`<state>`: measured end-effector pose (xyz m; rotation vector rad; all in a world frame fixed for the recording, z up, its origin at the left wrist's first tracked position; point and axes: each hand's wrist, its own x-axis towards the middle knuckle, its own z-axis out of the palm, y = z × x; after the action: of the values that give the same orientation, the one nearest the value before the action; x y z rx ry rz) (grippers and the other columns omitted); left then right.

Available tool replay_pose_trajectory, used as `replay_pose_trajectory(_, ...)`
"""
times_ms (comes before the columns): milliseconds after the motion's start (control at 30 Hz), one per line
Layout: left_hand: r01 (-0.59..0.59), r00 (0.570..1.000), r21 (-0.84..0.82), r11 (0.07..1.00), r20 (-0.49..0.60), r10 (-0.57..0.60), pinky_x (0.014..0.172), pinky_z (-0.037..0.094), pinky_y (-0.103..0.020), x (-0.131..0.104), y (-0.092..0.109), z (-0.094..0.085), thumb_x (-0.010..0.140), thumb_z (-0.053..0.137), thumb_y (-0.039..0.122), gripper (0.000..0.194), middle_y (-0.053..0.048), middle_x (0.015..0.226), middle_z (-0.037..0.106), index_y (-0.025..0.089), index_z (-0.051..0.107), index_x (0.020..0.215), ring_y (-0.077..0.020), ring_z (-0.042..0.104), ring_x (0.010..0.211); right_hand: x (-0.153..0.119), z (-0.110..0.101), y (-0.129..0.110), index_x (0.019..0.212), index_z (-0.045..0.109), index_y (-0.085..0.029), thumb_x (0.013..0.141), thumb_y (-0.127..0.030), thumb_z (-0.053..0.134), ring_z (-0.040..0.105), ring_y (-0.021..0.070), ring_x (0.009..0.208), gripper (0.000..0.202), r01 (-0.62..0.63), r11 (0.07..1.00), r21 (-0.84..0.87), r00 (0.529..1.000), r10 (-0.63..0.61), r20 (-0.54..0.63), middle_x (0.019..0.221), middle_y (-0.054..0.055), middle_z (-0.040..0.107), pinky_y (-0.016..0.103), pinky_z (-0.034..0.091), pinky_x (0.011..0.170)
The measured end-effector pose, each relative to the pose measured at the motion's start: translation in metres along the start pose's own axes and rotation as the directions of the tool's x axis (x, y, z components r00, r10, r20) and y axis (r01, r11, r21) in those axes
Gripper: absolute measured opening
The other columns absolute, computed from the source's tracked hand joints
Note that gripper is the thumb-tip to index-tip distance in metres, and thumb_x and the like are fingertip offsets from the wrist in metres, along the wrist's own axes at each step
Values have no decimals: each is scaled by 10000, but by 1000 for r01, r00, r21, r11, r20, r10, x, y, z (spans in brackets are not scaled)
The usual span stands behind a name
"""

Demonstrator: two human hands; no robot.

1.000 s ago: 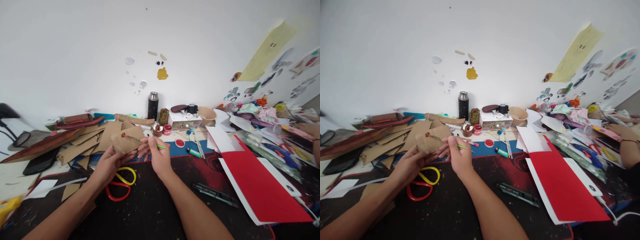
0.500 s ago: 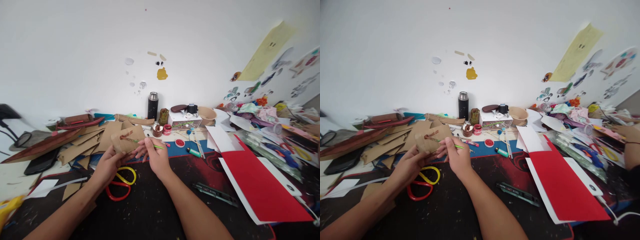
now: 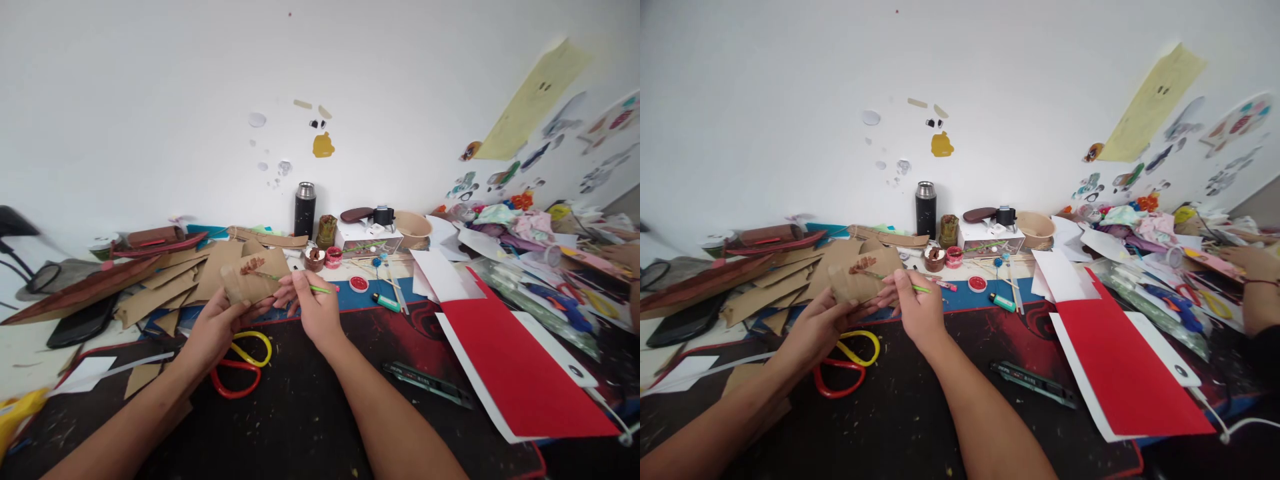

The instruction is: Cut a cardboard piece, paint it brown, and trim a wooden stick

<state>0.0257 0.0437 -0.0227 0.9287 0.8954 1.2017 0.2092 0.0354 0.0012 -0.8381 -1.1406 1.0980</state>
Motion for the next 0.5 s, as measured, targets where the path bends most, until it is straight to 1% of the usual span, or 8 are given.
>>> replay_pose_trajectory(67,-3,1000,-6,1000,-2,3,1023,609,-549,0,1,1,758,866,307,566,-143,1220,800,196,698,1286,-361,778,1086,3,-4,-1,925,724,-188,973,-660,599,752,172,578,491,7,1000,-19,998,-8,-62,777,74,791,195,498,427)
replay_pose_trajectory(133,5,1000,-7,1000,-4,-5,1022,610,-543,-1,2,2,752,870,305,610,-137,1229,797,203,686,1325,-358,779,1083,5,-7,-1,922,721,-193,966,-671,600,751,171,579,495,12,999,-36,995,-16,-99,792,73,792,197,496,424)
replay_pose_trajectory(233,-1,999,-17,1000,-45,0,1021,609,-538,1,4,3,758,865,321,605,-130,1241,793,202,697,1328,-358,773,1090,4,-8,-2,896,717,-195,970,-681,588,745,174,570,508,18,998,-57,996,-23,-81,736,61,773,203,497,429)
replay_pose_trajectory(333,-59,994,-21,998,-94,57,1019,608,-541,3,7,4,775,857,377,569,-123,1285,778,208,724,1302,-375,737,1165,1,-5,-3,867,712,-193,981,-681,575,731,171,547,519,25,997,-70,998,-30,-62,652,43,738,204,494,435)
replay_pose_trajectory(400,-79,992,-2,997,-96,79,1020,606,-544,4,8,4,763,868,412,590,-117,1330,760,219,731,1302,-393,698,1231,0,-5,-3,868,712,-194,983,-681,574,733,171,552,519,27,997,-73,997,-31,-64,662,44,740,205,494,436)
replay_pose_trajectory(500,-69,995,48,996,-73,72,1020,602,-553,4,8,5,745,878,445,627,-117,1354,747,226,731,1314,-415,657,1284,0,-5,-4,903,716,-197,982,-680,579,749,175,591,508,36,996,-81,997,-41,-64,748,59,772,207,499,440)
